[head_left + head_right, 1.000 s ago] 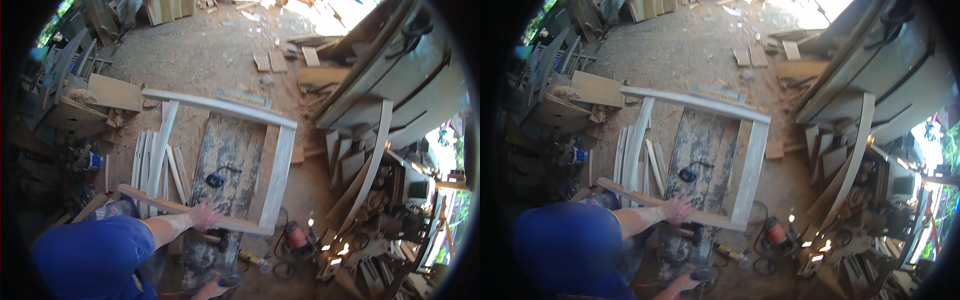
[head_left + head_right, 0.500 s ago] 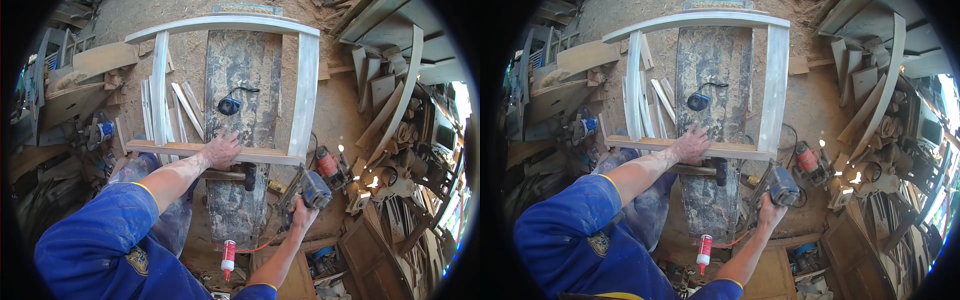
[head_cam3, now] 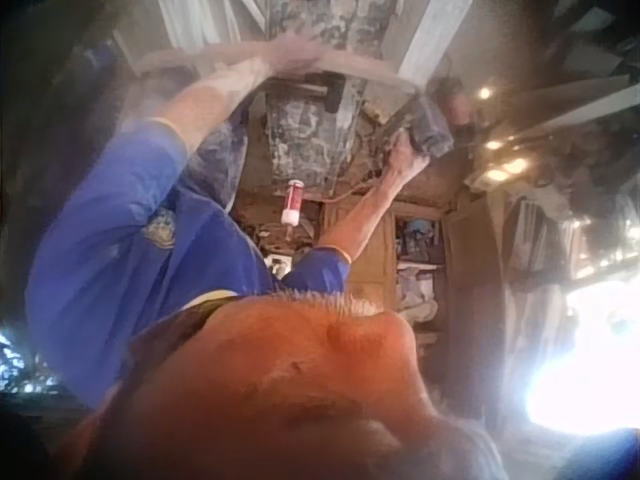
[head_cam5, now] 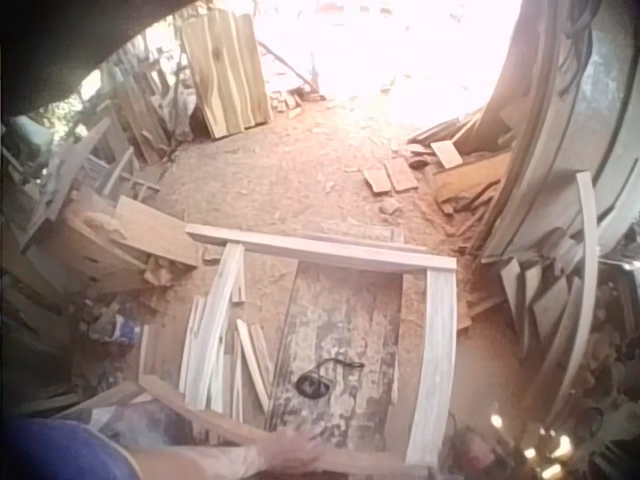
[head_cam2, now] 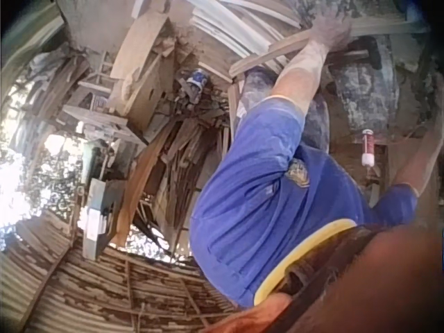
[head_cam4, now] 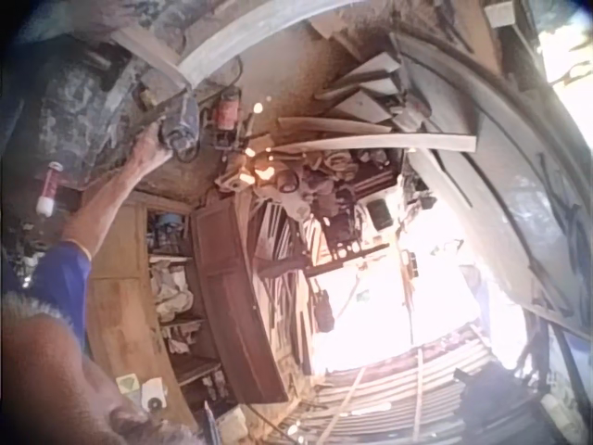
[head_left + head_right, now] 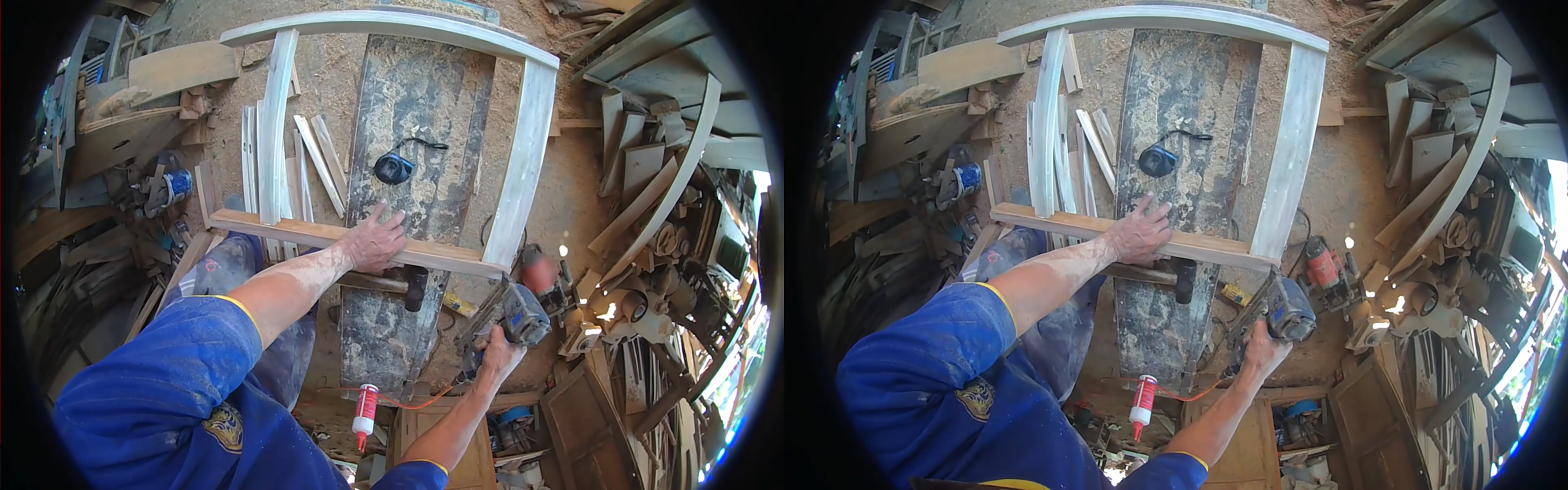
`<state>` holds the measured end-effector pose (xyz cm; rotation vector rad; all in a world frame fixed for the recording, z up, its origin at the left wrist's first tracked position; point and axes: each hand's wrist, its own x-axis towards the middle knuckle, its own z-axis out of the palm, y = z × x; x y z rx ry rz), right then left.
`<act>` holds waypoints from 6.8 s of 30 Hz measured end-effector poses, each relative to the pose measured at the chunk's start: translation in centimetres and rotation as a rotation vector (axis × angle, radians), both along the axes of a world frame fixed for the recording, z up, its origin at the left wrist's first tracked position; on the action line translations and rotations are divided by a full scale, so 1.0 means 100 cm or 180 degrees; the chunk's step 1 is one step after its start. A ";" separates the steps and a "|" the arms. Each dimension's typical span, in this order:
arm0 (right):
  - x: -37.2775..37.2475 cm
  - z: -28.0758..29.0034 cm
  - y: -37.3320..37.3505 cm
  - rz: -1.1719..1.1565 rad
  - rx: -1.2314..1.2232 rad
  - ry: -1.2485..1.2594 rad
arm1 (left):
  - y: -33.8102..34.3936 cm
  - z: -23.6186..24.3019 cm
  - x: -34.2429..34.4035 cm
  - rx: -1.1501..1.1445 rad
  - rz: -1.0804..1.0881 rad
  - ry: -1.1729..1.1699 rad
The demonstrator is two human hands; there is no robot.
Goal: The person assembles a wooden frame by using a nail gun to join pieces, hammering joints together, and measuring the dimensions with a tape measure.
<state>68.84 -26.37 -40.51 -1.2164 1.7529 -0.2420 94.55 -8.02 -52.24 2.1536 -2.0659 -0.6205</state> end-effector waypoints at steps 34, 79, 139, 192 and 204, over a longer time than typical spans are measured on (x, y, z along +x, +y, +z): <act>0.027 0.012 0.014 0.0226 0.0027 0.0111 | 0.000 0.002 0.001 0.0051 0.0002 0.0025; 0.036 0.012 0.036 0.1101 -0.0242 0.0601 | -0.002 -0.003 -0.002 0.0145 -0.0075 -0.0018; 0.090 0.309 0.459 0.1994 -0.1821 0.1851 | 0.166 0.324 -0.039 0.1993 0.0689 0.4808; 0.247 0.253 0.470 -0.0299 -0.0649 -0.2041 | 0.282 0.324 0.142 0.0270 0.2378 0.4245; 0.336 0.218 0.503 0.0721 0.0218 -0.2163 | 0.366 0.268 0.234 -0.0400 0.3344 0.4872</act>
